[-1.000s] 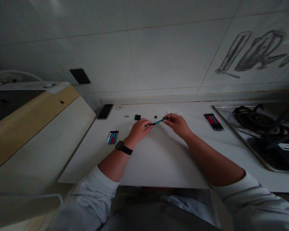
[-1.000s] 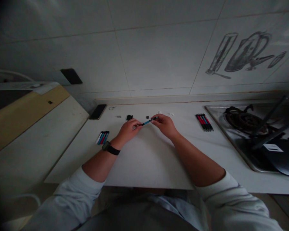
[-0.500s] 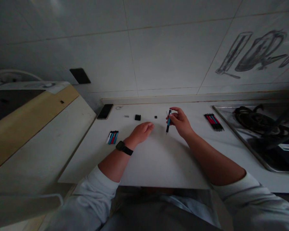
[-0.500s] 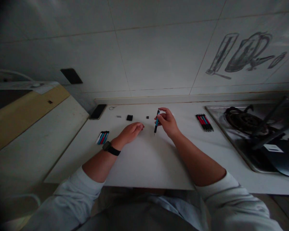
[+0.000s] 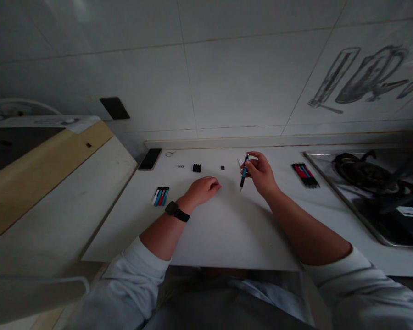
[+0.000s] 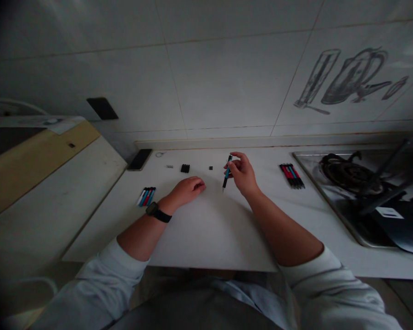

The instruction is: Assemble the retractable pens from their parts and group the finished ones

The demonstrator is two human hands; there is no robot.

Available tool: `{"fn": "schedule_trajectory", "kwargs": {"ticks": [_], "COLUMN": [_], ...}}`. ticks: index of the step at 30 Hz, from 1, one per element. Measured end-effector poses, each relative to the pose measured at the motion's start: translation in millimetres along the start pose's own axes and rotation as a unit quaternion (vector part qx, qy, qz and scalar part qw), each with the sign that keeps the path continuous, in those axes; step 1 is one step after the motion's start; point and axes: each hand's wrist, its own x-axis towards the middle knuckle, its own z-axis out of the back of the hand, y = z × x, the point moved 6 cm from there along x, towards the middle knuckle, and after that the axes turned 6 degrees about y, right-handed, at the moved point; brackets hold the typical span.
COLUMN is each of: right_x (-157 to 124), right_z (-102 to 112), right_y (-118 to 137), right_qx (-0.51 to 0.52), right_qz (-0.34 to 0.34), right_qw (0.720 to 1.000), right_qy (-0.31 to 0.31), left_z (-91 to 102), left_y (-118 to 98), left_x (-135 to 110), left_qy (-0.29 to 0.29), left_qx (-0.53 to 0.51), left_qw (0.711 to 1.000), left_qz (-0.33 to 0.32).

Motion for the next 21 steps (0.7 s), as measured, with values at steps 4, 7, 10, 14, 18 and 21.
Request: {"fn": "schedule_trajectory", "kwargs": {"ticks": [4,7,10,14,18,21], "right_x": [2,3,3,3,4,3], "right_z": [2,3,2,3,2,3], "right_y": [-4,-8,-9,-11,-12,-11], "right_qx": [-0.012,-0.018,-0.022,-0.015,-0.022,-0.029], "right_qz": [0.001,-0.001,-0.008,-0.014,-0.016,-0.011], "right_qw": [1.000,1.000,1.000,1.000,0.999,0.999], "right_qy": [0.004,0.001,0.009,0.008,0.024,0.020], "left_z": [-1.4,-1.8,-2.1,-3.4,-2.9,-1.9], "left_y": [1,1,2,2,2,1], "left_x": [0,0,0,-1,-1,0], "left_qy": [0.004,0.008,0.011,0.019,0.020,0.018], "left_qx": [0.005,0.007,0.003,-0.011,-0.012,-0.012], "left_qw": [1.000,1.000,1.000,1.000,1.000,1.000], "left_qz": [-0.008,-0.008,-0.008,-0.008,-0.003,-0.003]}}
